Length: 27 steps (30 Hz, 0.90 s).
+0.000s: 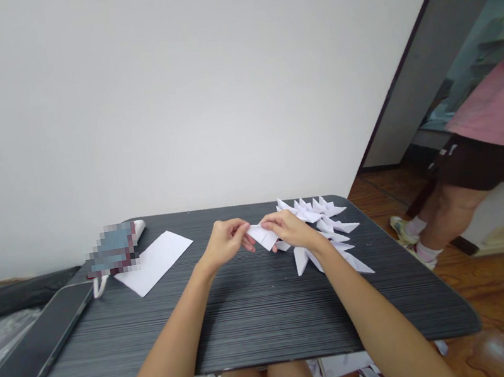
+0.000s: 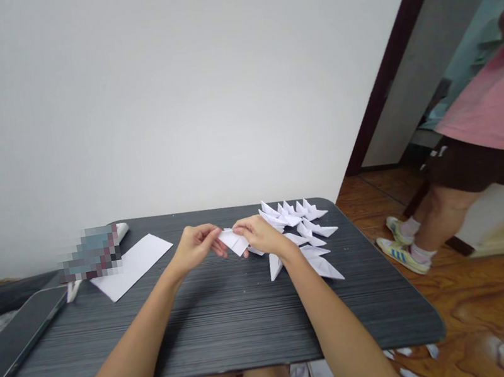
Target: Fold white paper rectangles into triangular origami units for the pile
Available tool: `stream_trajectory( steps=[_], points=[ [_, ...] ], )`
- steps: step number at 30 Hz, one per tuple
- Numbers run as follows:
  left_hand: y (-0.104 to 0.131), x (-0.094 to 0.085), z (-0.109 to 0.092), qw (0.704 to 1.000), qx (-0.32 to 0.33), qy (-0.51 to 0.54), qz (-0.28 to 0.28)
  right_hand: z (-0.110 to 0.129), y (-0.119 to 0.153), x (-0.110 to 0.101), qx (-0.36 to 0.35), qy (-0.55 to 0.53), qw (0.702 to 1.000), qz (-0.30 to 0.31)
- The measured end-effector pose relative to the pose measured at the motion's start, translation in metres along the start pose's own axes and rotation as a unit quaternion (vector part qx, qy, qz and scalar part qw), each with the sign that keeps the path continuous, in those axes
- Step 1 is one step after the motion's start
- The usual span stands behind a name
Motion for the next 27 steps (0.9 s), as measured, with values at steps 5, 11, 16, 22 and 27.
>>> stream_trajectory(
  steps=[5,11,16,22,27],
  points=[
    [-0.002,-0.002,0.005,0.998,-0.041,0.054,0.004,0.002,-0.001,-0.002,-0.008,-0.004,1.000,-0.025],
    [-0.011,-0.011,-0.007,0.988,0.015,0.150,-0.009,-0.001,-0.006,-0.005,0.047,-0.168,0.983,-0.053],
    [-0.008,-0.006,-0.013,0.990,0.074,0.121,-0.019,0.000,-0.007,0.007,0.052,-0.263,0.962,-0.045],
    [-0.008,-0.010,-0.014,0.986,0.088,0.140,-0.034,0.000,-0.006,0.007,0.043,-0.233,0.969,-0.071],
    [-0.009,-0.011,-0.015,0.983,0.082,0.159,-0.045,0.001,-0.006,0.005,0.045,-0.202,0.974,-0.088]
  ],
)
Point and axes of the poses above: each hand's wrist, its own y-axis away from the middle knuckle, its own x-axis out of the palm, z = x × y, the point moved 7 cm from there along -y, towards the middle knuckle, and after that the axes turned 15 degrees about -z, right-handed, at the moved point
